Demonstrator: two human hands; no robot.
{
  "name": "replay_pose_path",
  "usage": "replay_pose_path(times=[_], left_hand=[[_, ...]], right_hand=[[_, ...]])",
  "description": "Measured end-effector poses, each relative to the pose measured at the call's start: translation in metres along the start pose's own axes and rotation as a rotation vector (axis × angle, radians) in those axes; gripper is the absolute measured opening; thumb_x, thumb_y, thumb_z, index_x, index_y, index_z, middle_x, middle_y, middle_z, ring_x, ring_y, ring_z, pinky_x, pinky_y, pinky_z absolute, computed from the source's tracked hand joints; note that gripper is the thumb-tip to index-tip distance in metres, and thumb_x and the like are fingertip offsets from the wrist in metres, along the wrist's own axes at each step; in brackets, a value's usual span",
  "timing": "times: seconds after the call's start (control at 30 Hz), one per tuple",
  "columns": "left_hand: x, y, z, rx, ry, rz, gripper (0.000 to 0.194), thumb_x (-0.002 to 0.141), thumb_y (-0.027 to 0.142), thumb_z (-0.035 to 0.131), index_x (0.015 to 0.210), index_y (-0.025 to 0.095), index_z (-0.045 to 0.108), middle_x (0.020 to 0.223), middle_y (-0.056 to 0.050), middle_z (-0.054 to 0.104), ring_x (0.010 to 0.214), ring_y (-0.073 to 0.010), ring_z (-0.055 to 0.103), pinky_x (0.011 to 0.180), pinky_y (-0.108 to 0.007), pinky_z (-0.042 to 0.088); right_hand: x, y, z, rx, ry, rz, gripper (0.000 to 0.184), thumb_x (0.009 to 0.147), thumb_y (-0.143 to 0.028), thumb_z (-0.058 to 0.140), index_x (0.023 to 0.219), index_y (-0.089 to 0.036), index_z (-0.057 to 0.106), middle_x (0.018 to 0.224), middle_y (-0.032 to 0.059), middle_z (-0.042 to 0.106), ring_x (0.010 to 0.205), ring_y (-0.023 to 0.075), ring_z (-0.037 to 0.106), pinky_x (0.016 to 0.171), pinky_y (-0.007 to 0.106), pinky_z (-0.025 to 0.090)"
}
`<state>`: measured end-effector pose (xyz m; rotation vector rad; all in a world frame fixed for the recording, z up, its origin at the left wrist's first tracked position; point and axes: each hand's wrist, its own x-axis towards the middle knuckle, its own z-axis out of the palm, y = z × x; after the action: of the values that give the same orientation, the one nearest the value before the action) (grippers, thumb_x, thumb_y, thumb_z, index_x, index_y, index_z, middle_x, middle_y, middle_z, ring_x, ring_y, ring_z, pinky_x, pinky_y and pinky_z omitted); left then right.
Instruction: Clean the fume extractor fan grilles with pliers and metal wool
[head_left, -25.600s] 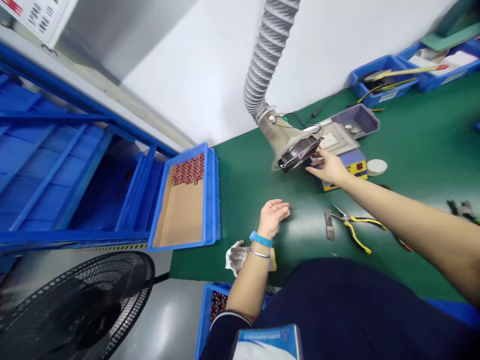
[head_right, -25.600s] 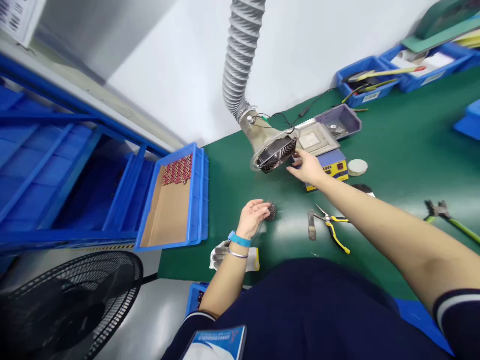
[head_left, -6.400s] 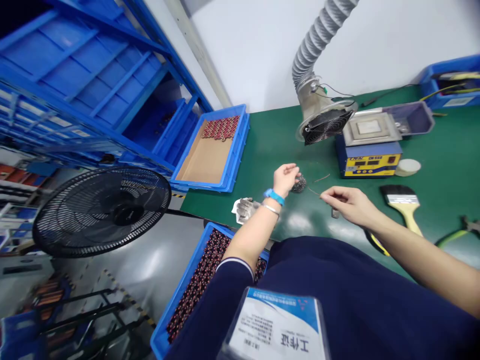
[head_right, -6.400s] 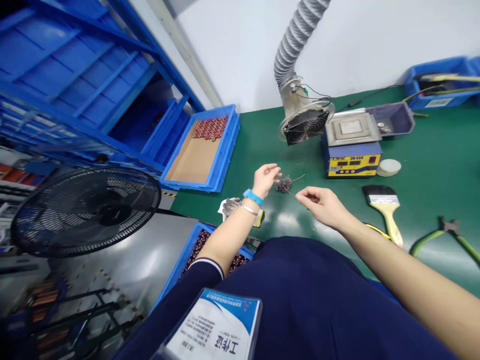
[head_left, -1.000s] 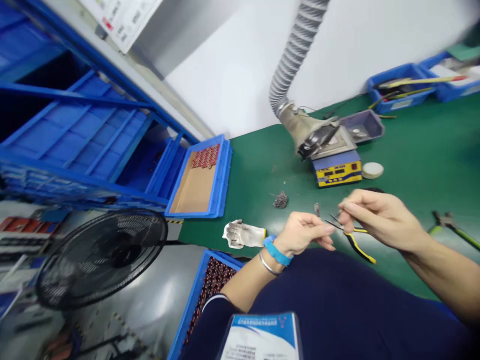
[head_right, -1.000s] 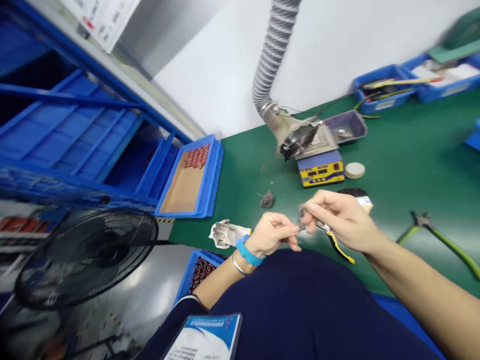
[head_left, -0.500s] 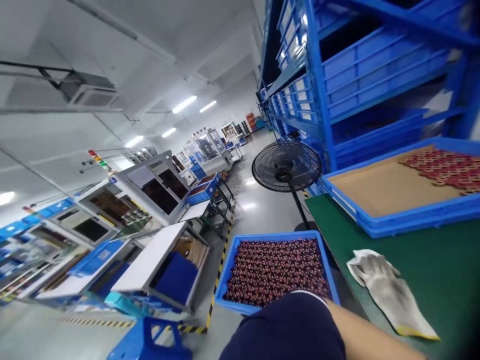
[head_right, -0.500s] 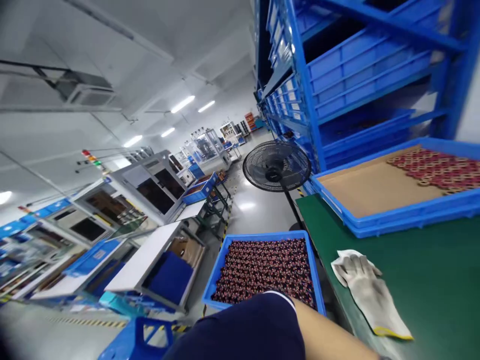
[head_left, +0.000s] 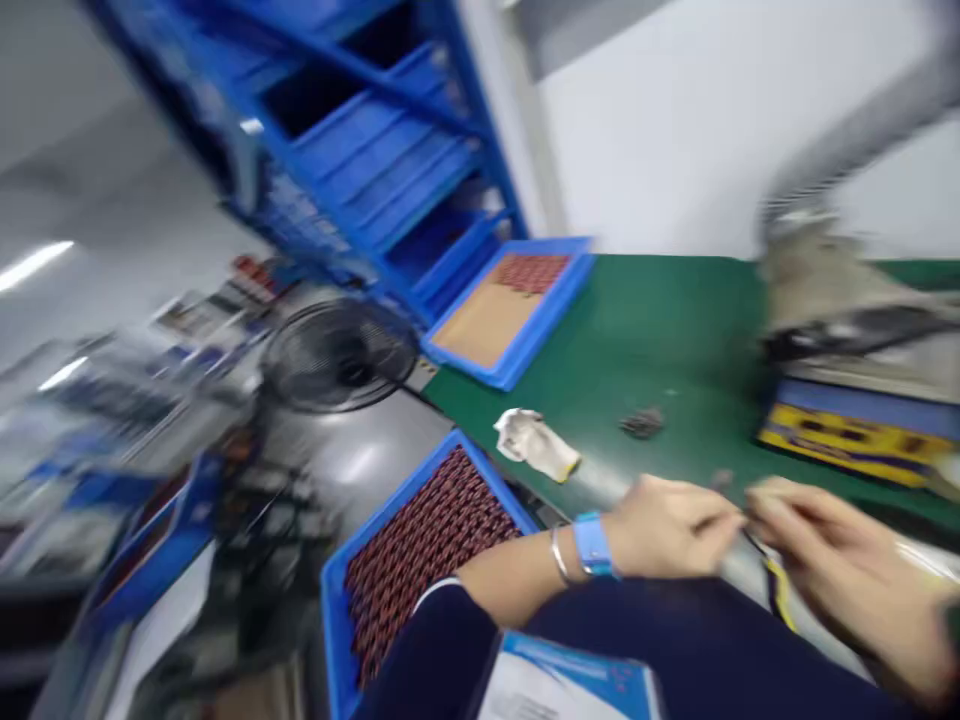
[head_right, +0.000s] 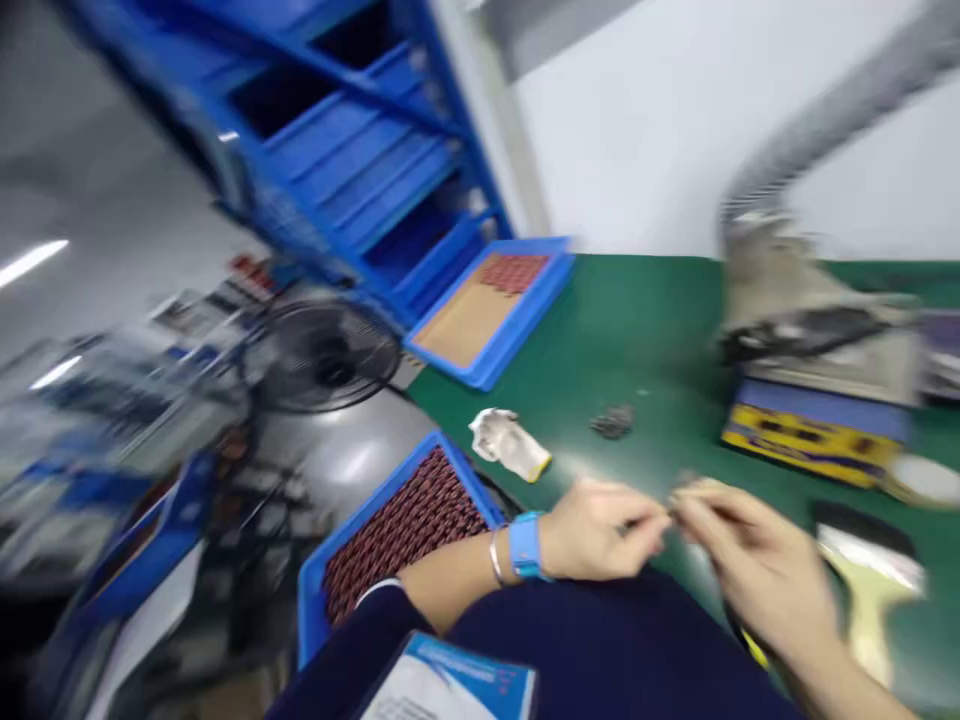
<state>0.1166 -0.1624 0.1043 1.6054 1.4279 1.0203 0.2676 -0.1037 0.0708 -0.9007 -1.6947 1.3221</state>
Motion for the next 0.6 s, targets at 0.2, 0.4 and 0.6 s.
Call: replay_pose_path(times=[0.2, 0.4, 0.6], left_hand=[[0.074, -0.04, -0.008, -0.12, -0.203, -0.131, 0.046, 0.074, 0.044, 0.074, 0.11, 0.015, 0.067, 0.105, -0.013, 0.07, 0.086, -0.0195, 0.066, 0.079, -0.031, 0.052], [0.226, -0.101, 0.001, -0.12, 0.181, -0.053, 0.071, 0.076, 0.032, 0.076, 0.138, 0.019, 0.045, 0.149, -0.018, 0.043, 0.127, -0.0229, 0.053, 0.098, -0.033, 0.045], [0.281, -0.113, 0.011, -0.128, 0.108, 0.067, 0.024, 0.089, 0.034, 0.061, 0.077, 0.015, 0.052, 0.074, 0.001, 0.06, 0.07, -0.0086, 0.056, 0.072, -0.021, 0.043]], right_hand=[[-0.004, 0.011, -0.018, 0.091, 0.403, -0.113, 0.025, 0.085, -0.043, 0.07, 0.071, -0.023, 0.07, 0.083, 0.0077, 0.064, 0.083, 0.0194, 0.062, 0.072, 0.029, 0.055], [-0.037, 0.043, -0.044, 0.053, 0.479, 0.182, 0.038, 0.089, -0.056, 0.062, 0.088, -0.02, 0.074, 0.086, 0.0078, 0.068, 0.079, 0.0205, 0.065, 0.076, 0.034, 0.057], [-0.033, 0.051, -0.029, -0.019, 0.49, 0.228, 0.044, 0.092, -0.059, 0.054, 0.083, -0.019, 0.07, 0.061, 0.0029, 0.053, 0.06, 0.0163, 0.056, 0.055, 0.028, 0.051]])
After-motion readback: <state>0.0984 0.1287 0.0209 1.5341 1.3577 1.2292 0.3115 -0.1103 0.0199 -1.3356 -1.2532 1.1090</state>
